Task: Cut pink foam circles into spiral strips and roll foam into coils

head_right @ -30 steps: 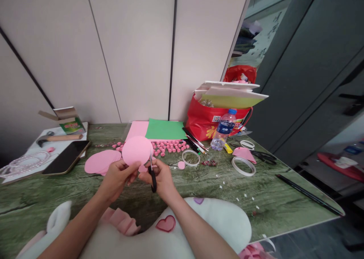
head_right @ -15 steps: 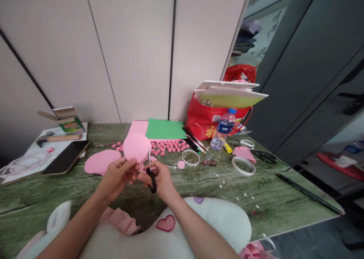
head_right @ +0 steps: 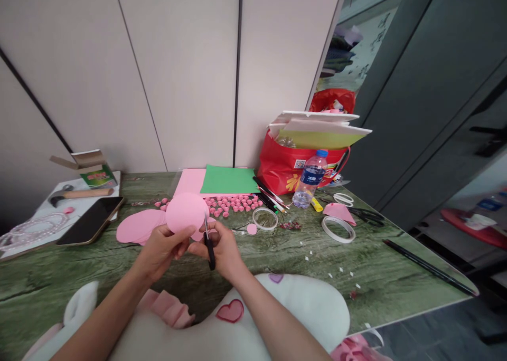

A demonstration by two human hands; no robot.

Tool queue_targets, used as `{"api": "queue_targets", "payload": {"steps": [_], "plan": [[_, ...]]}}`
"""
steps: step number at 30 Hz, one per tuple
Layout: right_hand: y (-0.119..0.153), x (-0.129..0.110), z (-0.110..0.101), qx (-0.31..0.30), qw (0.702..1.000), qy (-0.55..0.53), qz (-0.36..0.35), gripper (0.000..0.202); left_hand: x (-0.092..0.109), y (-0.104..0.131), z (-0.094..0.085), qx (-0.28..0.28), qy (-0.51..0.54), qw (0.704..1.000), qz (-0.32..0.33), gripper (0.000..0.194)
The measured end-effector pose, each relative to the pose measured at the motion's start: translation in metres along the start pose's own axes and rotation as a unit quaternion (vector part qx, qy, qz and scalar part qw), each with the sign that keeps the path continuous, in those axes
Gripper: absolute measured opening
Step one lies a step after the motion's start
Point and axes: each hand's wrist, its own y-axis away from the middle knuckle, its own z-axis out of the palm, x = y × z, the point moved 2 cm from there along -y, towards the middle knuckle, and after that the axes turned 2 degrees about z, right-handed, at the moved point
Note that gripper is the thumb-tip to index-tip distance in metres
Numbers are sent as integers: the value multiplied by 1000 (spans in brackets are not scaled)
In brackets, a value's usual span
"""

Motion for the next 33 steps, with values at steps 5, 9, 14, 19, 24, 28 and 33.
{"api": "queue_targets", "payload": {"steps": [5, 9, 14, 19, 24, 28, 33], "plan": [[0, -3, -1, 10, 1000, -1, -23, 44, 0, 1, 0, -1, -24, 1000, -12, 27], [-1, -2, 0, 9, 1000, 1, -23, 44, 0, 0, 0, 1, -25, 1000, -12, 26], [-2, -1, -1, 10, 1000, -5, -19, 43, 0, 1, 0, 7, -24, 1000, -6, 26], [-2, 1, -2, 9, 1000, -11, -13, 42, 1, 1, 0, 10, -24, 1000, 2, 25], [-1, -1, -1, 10, 1000, -6, -3, 41, 1, 1, 0, 9, -11, 1000, 9, 23], [0, -3, -1, 15, 1000, 3, 7, 40, 1, 1, -1, 6, 2, 1000, 20, 24], [0, -2, -1, 27, 1000, 11, 12, 38, 1, 0, -1, 5, 15, 1000, 24, 22]]}}
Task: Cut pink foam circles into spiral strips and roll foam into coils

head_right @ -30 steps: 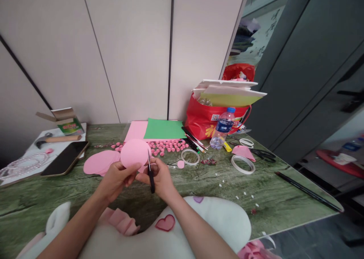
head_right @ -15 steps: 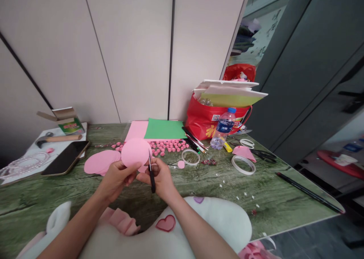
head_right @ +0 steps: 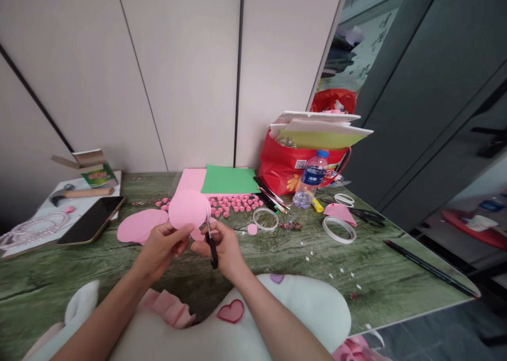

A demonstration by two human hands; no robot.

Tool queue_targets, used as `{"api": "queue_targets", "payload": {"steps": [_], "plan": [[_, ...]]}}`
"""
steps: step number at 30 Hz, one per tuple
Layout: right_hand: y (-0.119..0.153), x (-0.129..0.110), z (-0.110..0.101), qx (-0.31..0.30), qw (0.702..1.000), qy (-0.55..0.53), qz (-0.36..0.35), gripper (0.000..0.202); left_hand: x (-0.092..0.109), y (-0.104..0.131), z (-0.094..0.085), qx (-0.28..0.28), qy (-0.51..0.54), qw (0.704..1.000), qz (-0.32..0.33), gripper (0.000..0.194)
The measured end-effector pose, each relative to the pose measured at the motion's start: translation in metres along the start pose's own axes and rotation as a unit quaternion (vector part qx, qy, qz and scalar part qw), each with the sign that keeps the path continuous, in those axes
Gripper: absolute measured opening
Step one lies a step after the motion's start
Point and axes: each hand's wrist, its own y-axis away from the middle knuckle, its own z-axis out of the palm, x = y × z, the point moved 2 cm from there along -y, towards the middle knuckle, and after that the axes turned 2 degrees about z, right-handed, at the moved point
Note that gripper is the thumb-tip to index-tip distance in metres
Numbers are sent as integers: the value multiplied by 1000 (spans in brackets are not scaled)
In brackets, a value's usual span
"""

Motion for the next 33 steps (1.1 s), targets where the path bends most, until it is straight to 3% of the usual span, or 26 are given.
{"api": "queue_targets", "payload": {"steps": [12, 23, 33], "plan": [[-1, 7, -1, -21, 1000, -1, 4, 37, -2, 0, 1, -54, 65, 995, -46, 22], [0, 5, 0, -24, 1000, 0, -2, 40, -2, -1, 0, -8, 20, 999, -33, 24], [-1, -1, -1, -4, 1000, -1, -21, 45, -2, 1, 0, -16, 1, 999, -40, 26]]}}
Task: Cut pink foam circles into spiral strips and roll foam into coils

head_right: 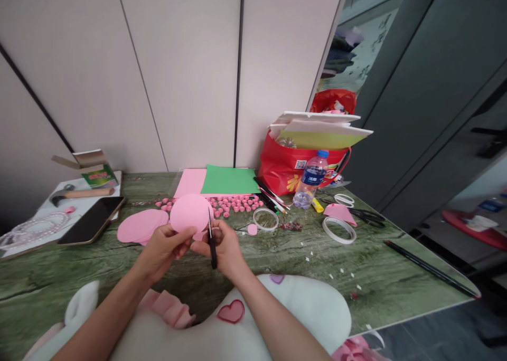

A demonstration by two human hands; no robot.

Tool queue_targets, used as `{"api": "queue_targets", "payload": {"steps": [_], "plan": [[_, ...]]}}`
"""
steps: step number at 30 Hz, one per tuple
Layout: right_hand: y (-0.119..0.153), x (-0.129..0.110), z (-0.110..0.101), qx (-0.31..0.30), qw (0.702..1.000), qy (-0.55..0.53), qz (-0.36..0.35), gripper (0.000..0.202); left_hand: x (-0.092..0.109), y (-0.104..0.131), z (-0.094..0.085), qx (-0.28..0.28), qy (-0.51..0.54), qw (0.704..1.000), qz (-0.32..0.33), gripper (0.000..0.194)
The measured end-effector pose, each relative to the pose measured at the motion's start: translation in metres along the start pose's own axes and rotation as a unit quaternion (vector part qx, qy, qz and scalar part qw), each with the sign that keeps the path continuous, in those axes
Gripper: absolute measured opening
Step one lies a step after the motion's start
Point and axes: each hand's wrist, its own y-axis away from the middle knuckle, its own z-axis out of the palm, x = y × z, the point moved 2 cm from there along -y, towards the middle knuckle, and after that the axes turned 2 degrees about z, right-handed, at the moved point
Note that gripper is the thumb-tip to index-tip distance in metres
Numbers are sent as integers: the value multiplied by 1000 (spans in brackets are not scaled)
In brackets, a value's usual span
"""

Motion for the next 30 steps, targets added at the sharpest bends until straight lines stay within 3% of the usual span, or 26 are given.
{"api": "queue_targets", "payload": {"steps": [30], "plan": [[-1, 9, -3, 8, 1000, 0, 21, 36, 2, -1, -2, 9, 55, 998, 36, 23]]}}
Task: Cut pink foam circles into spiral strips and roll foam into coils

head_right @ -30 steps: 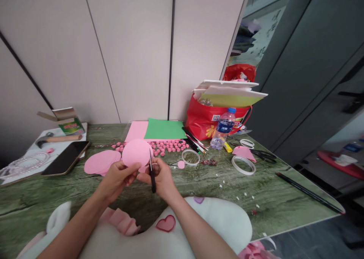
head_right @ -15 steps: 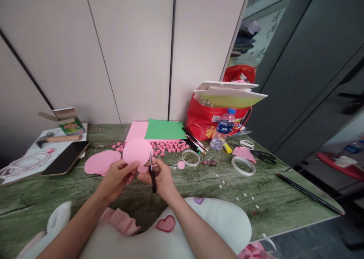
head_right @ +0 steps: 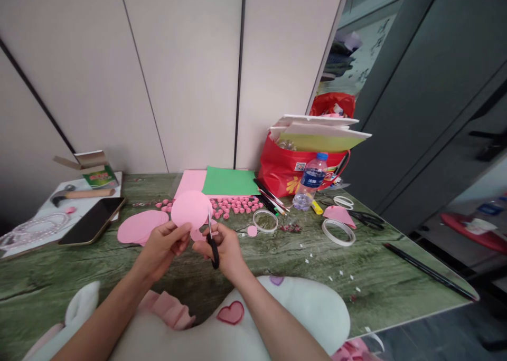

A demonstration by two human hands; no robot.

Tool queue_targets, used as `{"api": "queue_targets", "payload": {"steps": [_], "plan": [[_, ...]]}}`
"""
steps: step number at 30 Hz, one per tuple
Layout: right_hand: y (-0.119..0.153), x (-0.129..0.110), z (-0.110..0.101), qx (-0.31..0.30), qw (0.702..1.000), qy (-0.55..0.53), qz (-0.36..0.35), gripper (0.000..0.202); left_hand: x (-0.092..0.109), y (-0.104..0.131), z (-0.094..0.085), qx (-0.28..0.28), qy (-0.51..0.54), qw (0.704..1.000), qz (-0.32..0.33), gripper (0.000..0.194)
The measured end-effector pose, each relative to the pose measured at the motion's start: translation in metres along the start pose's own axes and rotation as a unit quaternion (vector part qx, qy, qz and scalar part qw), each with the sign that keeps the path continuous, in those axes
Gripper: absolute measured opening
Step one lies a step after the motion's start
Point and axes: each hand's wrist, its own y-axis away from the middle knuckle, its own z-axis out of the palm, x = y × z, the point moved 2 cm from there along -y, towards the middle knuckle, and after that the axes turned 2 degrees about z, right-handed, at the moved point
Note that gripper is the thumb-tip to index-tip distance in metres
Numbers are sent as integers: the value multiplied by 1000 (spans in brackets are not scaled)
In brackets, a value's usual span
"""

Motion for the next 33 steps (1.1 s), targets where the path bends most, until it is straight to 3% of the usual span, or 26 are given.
{"api": "queue_targets", "payload": {"steps": [14, 24, 33], "plan": [[-1, 5, 3, -12, 1000, 17, 10, 37, -2, -1, 2, -70, 37, 996, -33, 24], [0, 2, 3, -22, 1000, -12, 4, 56, -1, 0, 2, -16, -36, 999, -28, 24], [0, 1, 2, -7, 1000, -5, -7, 57, -3, 0, 1, -6, -64, 997, -35, 25]]}}
